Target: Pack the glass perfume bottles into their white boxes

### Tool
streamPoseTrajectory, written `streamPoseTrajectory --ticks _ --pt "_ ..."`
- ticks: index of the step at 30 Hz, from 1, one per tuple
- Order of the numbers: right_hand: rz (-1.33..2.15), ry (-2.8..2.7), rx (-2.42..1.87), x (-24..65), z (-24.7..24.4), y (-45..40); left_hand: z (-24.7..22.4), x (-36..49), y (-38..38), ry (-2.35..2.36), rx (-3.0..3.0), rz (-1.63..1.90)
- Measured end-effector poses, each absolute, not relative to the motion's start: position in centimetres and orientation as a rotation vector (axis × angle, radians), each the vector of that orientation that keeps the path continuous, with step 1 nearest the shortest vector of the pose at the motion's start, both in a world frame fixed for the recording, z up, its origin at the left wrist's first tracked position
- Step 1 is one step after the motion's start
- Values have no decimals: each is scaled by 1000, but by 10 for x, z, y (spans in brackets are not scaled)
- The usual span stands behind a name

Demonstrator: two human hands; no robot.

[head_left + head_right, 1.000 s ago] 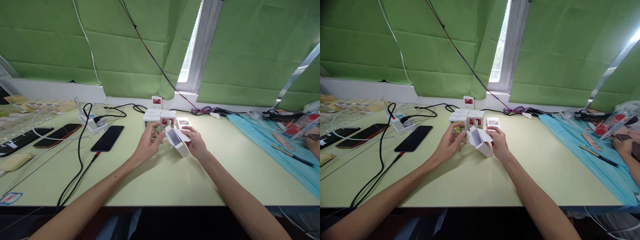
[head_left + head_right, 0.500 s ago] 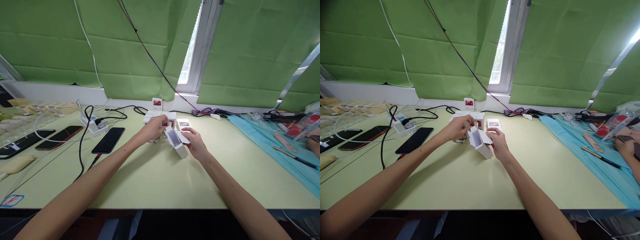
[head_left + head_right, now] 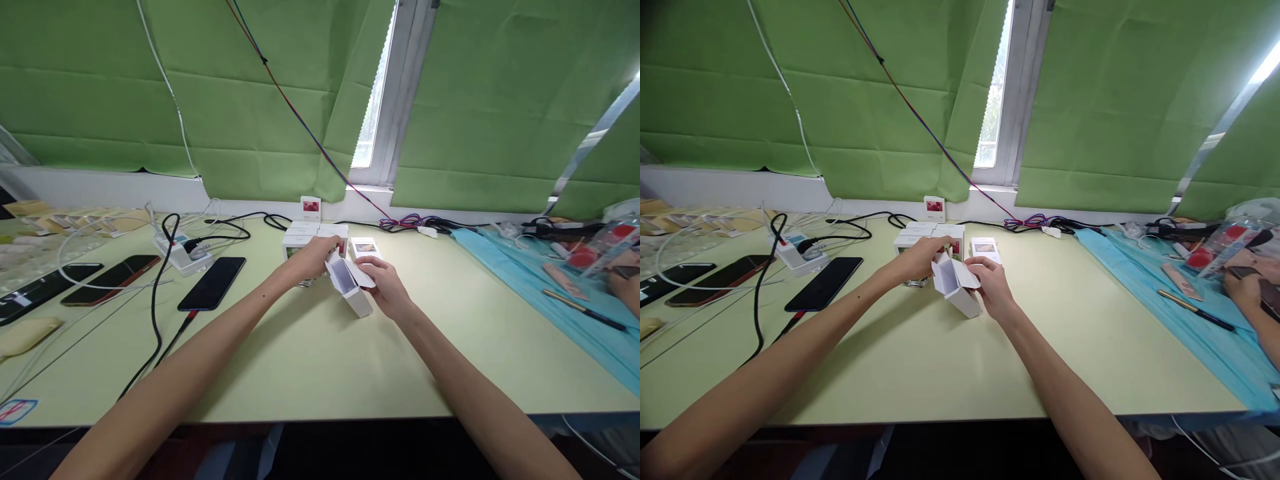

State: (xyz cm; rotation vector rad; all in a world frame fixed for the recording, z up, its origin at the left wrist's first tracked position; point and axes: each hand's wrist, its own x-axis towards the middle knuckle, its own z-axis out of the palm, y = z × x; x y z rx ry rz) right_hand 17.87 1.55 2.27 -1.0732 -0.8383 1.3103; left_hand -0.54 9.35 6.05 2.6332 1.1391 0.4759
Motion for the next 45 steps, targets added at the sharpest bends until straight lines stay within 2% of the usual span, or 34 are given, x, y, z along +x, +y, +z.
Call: streamPoseTrajectory --ticks 15,23,45 --pt "1203 -919 -1111 183 19 20 56 -4 91 1128 2592 526" --pt "1281 -1109 -1057 188 22 16 56 -7 87 1114 2613 533" --pt "1361 -1061 -994 191 18 20 52 -8 90 1089 2608 542"
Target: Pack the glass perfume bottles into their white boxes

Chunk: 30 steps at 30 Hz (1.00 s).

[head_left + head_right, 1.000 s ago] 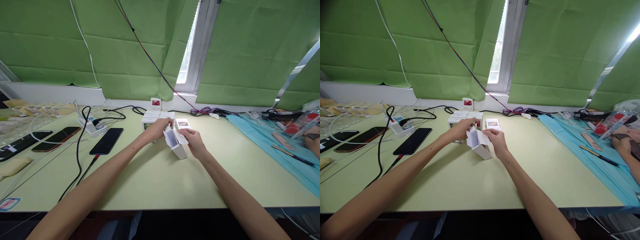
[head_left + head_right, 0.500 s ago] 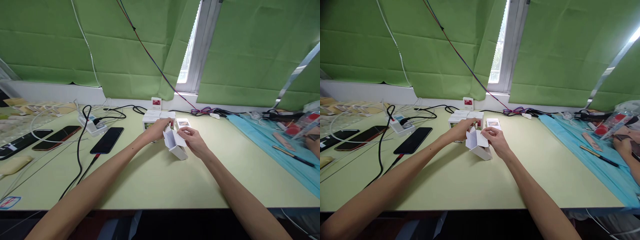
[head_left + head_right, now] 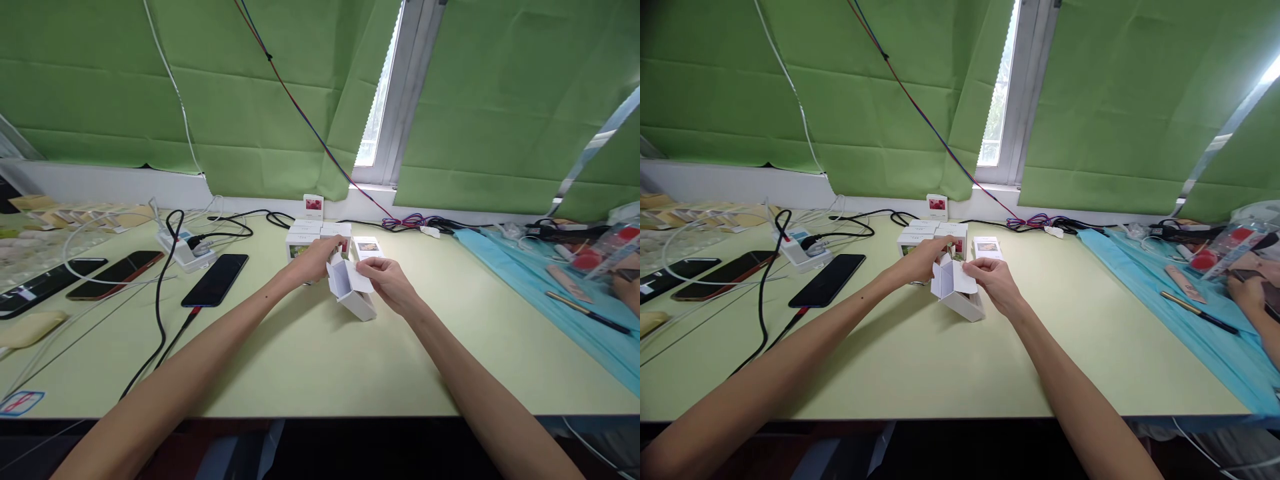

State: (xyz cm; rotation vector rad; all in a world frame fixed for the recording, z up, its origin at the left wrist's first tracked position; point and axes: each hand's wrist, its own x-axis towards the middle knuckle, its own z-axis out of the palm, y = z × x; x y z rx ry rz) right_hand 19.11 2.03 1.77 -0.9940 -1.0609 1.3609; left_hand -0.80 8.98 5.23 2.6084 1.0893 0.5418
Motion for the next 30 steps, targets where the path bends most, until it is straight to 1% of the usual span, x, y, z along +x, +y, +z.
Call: streamPoseTrajectory --ticks 6,11,16,21,27,30 --pt "1274 -1237 -1026 202 18 24 53 -8 86 1136 2483 472" --pt "1294 -1368 -1011 211 21 24 51 -9 84 1119 2328 472" --pt "1211 -1522 -1014 217 24 23 50 -10 84 1116 2300 465" --pt "1208 -1647 -959 223 24 23 51 -8 82 1129 2289 439" --pt "1153 -1745 -957 225 23 17 53 -5 75 1110 2248 506" --pt "1067 -1769 -1006 222 20 12 50 -4 75 1112 2236 540"
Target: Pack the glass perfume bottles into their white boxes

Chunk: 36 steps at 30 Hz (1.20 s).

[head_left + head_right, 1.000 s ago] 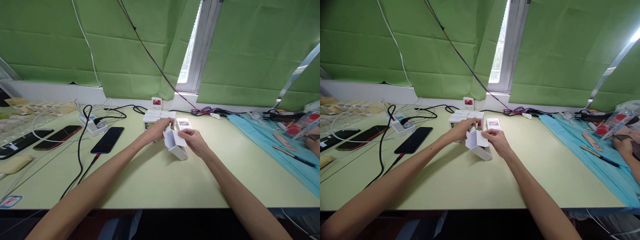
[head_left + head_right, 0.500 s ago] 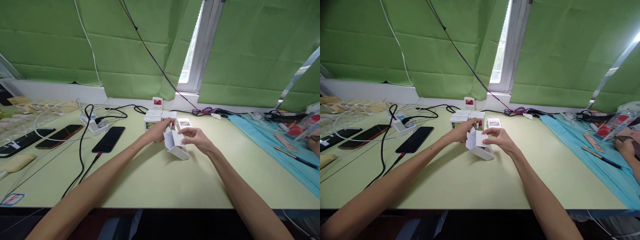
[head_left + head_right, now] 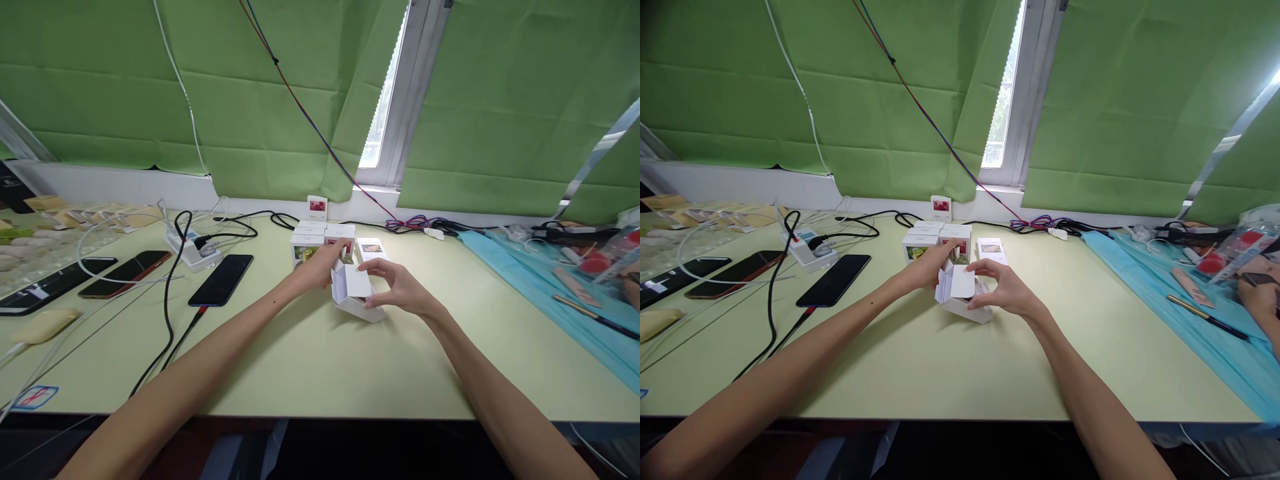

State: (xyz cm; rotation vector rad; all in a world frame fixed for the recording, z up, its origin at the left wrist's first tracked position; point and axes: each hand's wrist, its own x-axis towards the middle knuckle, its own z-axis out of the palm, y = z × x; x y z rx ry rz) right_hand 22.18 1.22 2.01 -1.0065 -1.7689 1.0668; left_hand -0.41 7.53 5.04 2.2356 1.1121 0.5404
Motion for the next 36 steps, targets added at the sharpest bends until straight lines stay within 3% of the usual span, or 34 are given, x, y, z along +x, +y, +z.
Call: streamPoseTrajectory --ticks 15,36 --pt "841 -1864 -1114 205 2 -8 45 2 77 1157 2229 578" --pt "977 -1799 -1172 249 8 6 34 3 88 1243 2428 473"
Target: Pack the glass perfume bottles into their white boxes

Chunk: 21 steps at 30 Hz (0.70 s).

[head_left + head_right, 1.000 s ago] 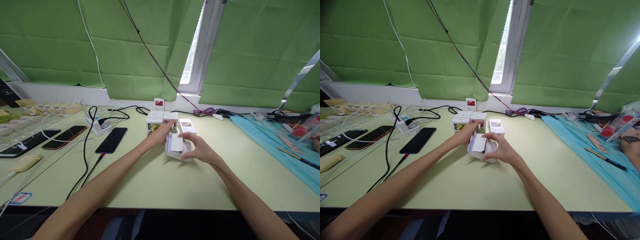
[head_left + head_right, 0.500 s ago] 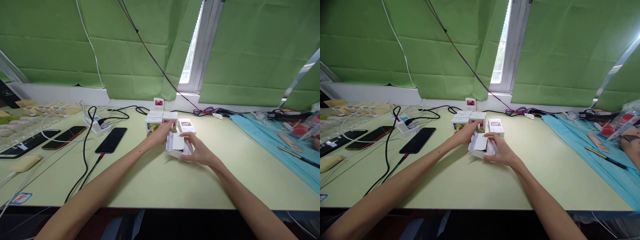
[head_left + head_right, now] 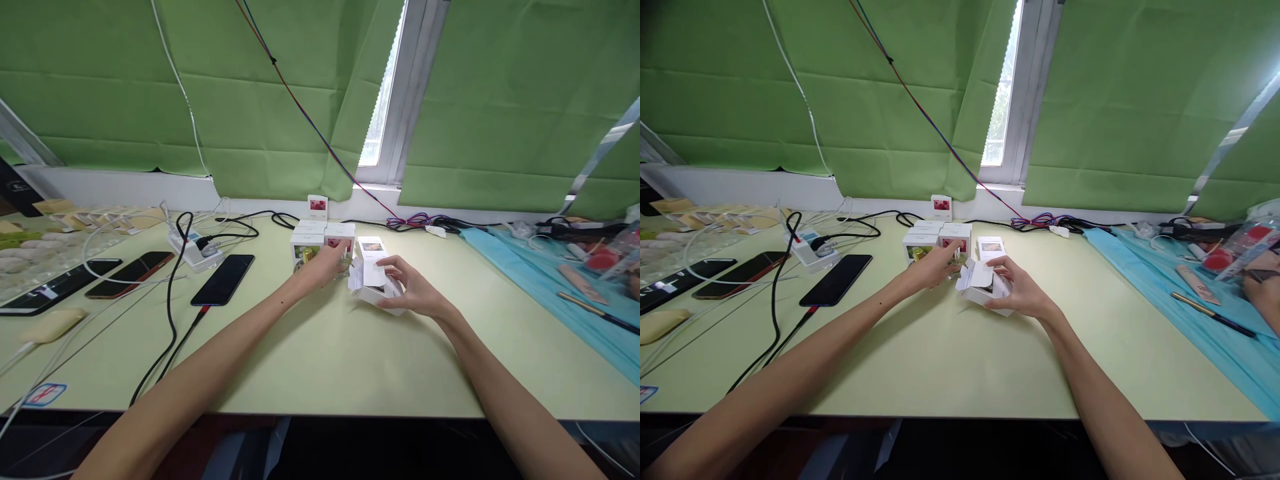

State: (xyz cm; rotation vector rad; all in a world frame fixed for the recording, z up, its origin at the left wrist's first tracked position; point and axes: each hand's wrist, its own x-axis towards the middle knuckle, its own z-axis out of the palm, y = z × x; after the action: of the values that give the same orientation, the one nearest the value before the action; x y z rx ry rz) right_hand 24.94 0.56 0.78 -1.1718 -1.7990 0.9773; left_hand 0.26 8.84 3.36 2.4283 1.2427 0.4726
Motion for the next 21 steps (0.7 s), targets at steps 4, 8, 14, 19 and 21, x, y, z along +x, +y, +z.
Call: streamPoseTrajectory --ticks 4,8,14,19,21 --pt "970 -1764 -1209 250 8 7 27 3 89 1238 2483 570" --pt "939 -1760 -1222 249 7 7 20 4 88 1218 2533 673" --pt "950 -1746 -1179 248 6 7 24 7 78 1248 2546 755" --pt "938 -1732 -1158 247 4 8 44 3 64 1333 2571 919" --pt "926 -1728 -1149 245 4 9 53 1 58 1353 2549 1038"
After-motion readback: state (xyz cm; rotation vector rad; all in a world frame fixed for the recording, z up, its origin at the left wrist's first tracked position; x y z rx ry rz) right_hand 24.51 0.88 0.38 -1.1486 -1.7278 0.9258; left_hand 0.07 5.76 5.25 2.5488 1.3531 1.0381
